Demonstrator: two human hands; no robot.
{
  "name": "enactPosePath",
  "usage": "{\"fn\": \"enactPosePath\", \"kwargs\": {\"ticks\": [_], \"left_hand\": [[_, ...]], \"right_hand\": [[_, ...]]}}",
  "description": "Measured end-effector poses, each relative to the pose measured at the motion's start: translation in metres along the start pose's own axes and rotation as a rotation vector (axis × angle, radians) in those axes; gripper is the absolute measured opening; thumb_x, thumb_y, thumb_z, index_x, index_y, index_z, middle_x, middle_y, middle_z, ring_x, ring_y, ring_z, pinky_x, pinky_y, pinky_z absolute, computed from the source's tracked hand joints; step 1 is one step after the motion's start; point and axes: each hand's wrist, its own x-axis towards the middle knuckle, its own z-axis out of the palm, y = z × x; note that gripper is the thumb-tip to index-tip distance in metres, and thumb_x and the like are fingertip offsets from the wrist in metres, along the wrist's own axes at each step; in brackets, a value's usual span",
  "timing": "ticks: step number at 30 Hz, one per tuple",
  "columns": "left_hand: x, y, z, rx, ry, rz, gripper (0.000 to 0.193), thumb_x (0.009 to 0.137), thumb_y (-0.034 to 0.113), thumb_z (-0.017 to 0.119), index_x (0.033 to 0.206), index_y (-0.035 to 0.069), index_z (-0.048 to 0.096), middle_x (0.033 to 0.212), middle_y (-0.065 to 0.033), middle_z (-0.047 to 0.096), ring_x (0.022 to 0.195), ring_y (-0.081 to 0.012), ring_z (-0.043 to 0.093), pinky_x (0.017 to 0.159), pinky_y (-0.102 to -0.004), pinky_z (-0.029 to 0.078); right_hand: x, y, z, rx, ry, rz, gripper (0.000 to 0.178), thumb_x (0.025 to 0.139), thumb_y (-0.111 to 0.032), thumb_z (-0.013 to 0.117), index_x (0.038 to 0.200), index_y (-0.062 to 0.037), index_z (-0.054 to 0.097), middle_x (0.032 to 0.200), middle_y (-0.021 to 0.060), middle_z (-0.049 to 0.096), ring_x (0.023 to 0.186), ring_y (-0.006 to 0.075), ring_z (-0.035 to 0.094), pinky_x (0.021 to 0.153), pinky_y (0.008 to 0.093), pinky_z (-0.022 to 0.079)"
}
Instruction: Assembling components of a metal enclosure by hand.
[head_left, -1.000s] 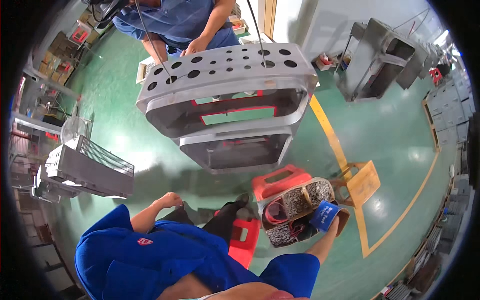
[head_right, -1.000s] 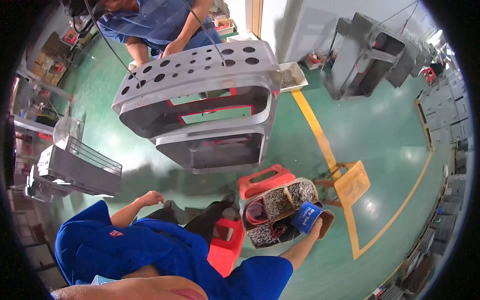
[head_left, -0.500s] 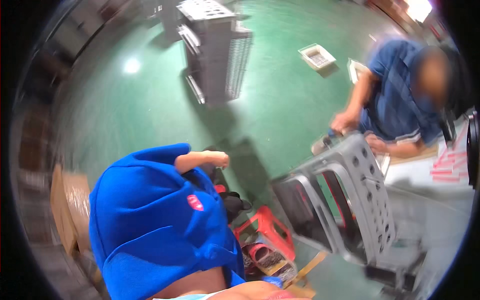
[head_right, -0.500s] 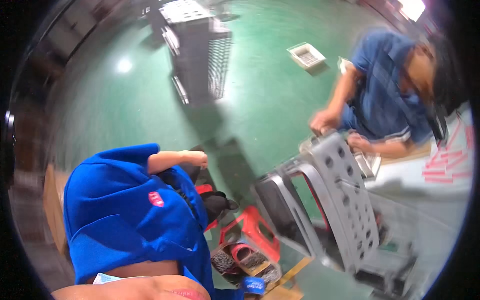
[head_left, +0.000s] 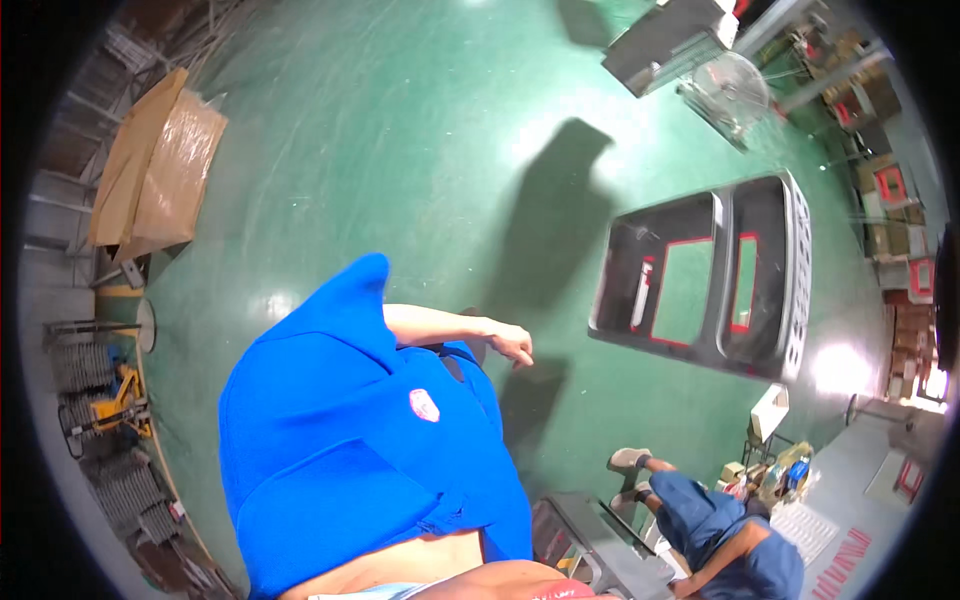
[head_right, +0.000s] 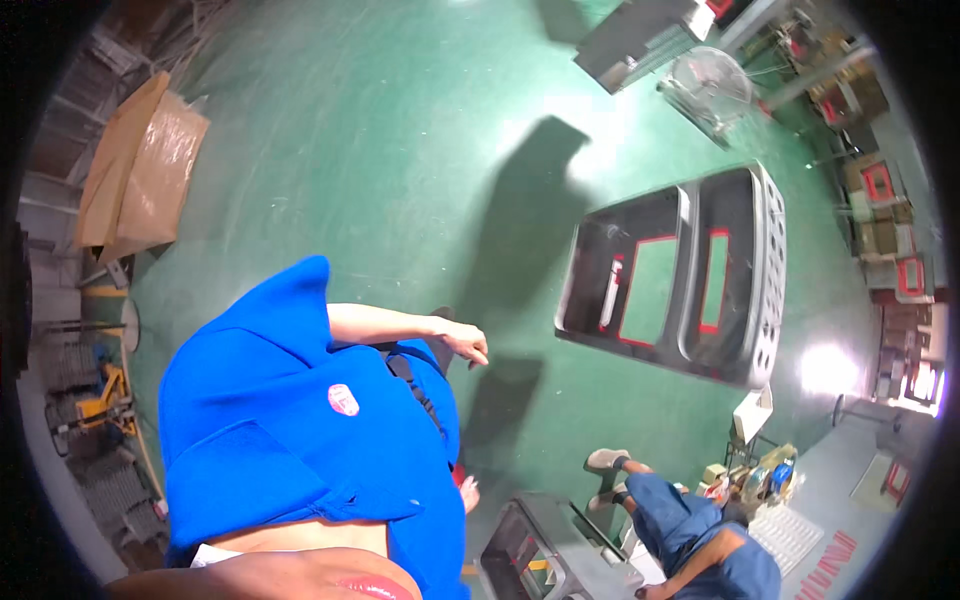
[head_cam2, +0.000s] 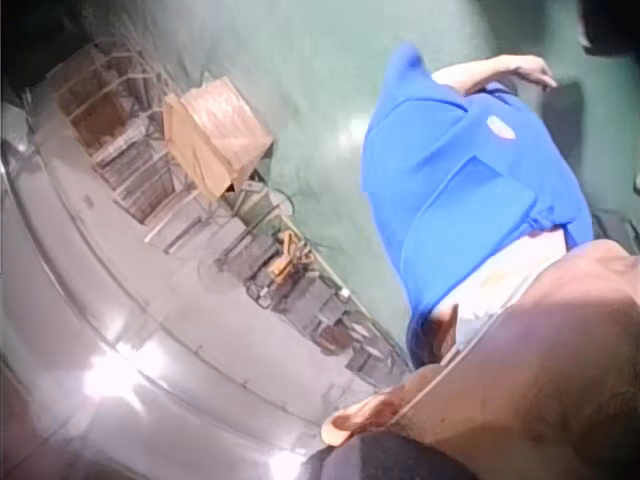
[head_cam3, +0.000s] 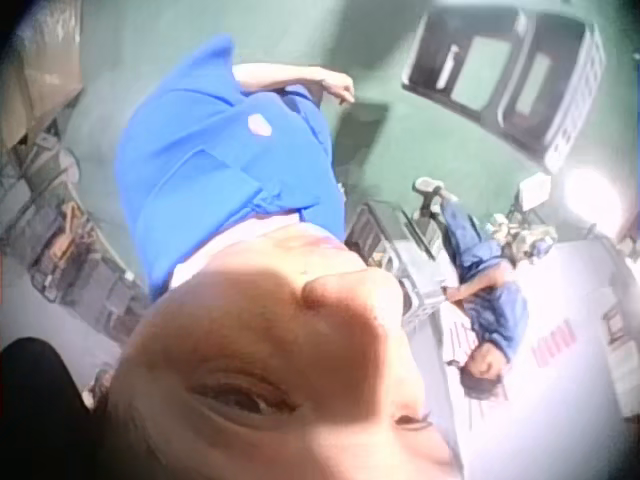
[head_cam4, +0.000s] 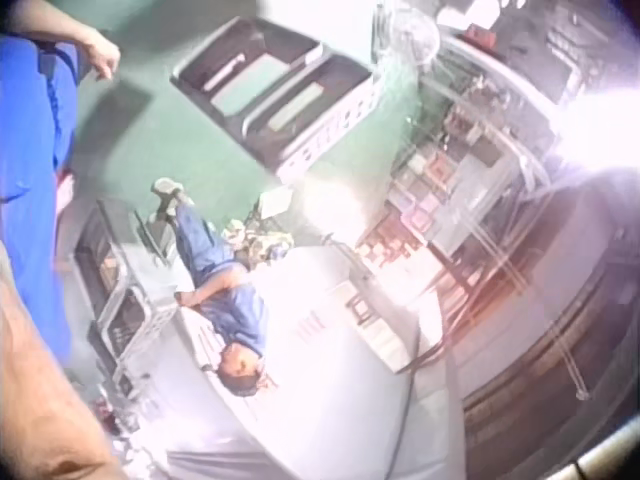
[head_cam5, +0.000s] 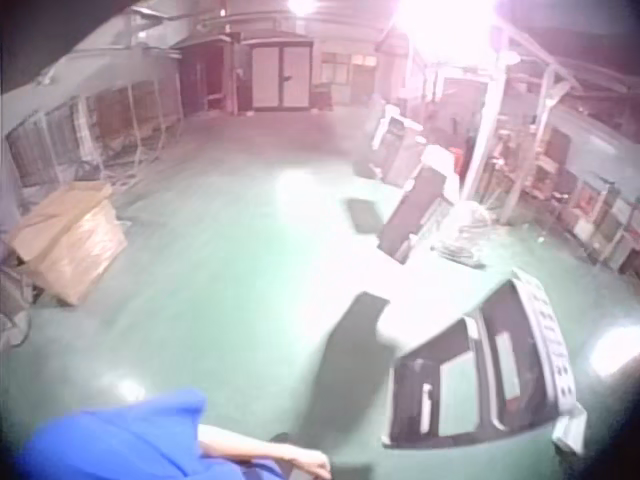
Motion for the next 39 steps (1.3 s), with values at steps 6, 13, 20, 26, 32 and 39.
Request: {"fn": "enactPosePath", "kwargs": {"ticks": [6,13,20,26,32,39], "left_hand": [[-0.076,0.033,-0.137,-0.166,0.175,0.147,0.041,0.089,0.043,0.052,0.086,0.006,0.069,0.076,-0.0097,0.066,0.071,-0.0209,0.059,0.066,-0.0358,0.046],[-0.127,0.005,-0.287,-0.025,0.294,0.098,0.041,0.090,0.038,0.052,0.080,-0.001,0.059,0.071,-0.0166,0.060,0.064,-0.0259,0.057,0.059,-0.0392,0.043],[-0.195,-0.052,-0.473,0.159,0.570,0.074,0.033,0.091,0.033,0.050,0.082,0.001,0.053,0.069,-0.0193,0.056,0.063,-0.0340,0.056,0.058,-0.0420,0.043],[-0.254,-0.079,-0.615,-0.416,0.973,0.028,0.025,0.093,0.024,0.050,0.082,0.003,0.056,0.068,-0.0009,0.059,0.065,-0.0097,0.051,0.058,-0.0277,0.041],[-0.252,-0.123,-0.763,-1.102,1.011,0.090,0.032,0.095,0.039,0.048,0.081,0.011,0.054,0.059,0.0068,0.041,0.049,-0.0008,0.035,0.040,-0.0166,0.029],[-0.222,-0.149,-0.976,-0.911,0.875,0.170,0.028,0.097,0.033,0.046,0.083,0.010,0.051,0.057,0.0076,0.039,0.047,-0.0005,0.032,0.040,-0.0172,0.027]], "right_hand": [[0.312,-0.244,-0.005,-0.039,-0.518,-0.144,0.048,0.092,-0.035,0.050,0.063,0.0031,0.054,0.061,0.0184,0.055,0.059,0.0347,0.056,0.058,0.0446,0.042],[0.479,-0.355,0.053,-0.054,-0.747,-0.322,0.035,0.088,-0.032,0.052,0.078,0.0003,0.062,0.067,0.0186,0.061,0.066,0.0351,0.061,0.064,0.0426,0.047],[0.660,-0.492,0.161,0.589,-0.833,-0.548,0.035,0.092,-0.029,0.051,0.082,0.0008,0.066,0.058,0.0127,0.061,0.056,0.0187,0.061,0.056,0.0356,0.048],[0.795,-0.629,0.185,0.952,-0.901,-0.069,0.015,0.083,-0.010,0.069,0.083,-0.0003,0.057,0.068,0.0025,0.061,0.059,0.0051,0.054,0.053,0.0209,0.044],[0.932,-0.722,0.253,1.123,-0.581,-0.163,0.010,0.081,-0.003,0.068,0.089,0.0010,0.064,0.080,0.0034,0.061,0.069,0.0079,0.058,0.059,0.0196,0.046],[1.088,-0.784,0.291,1.239,-0.293,0.003,0.005,0.085,0.000,0.061,0.089,0.0001,0.064,0.087,0.0031,0.057,0.065,0.0064,0.052,0.055,0.0184,0.041]]}}
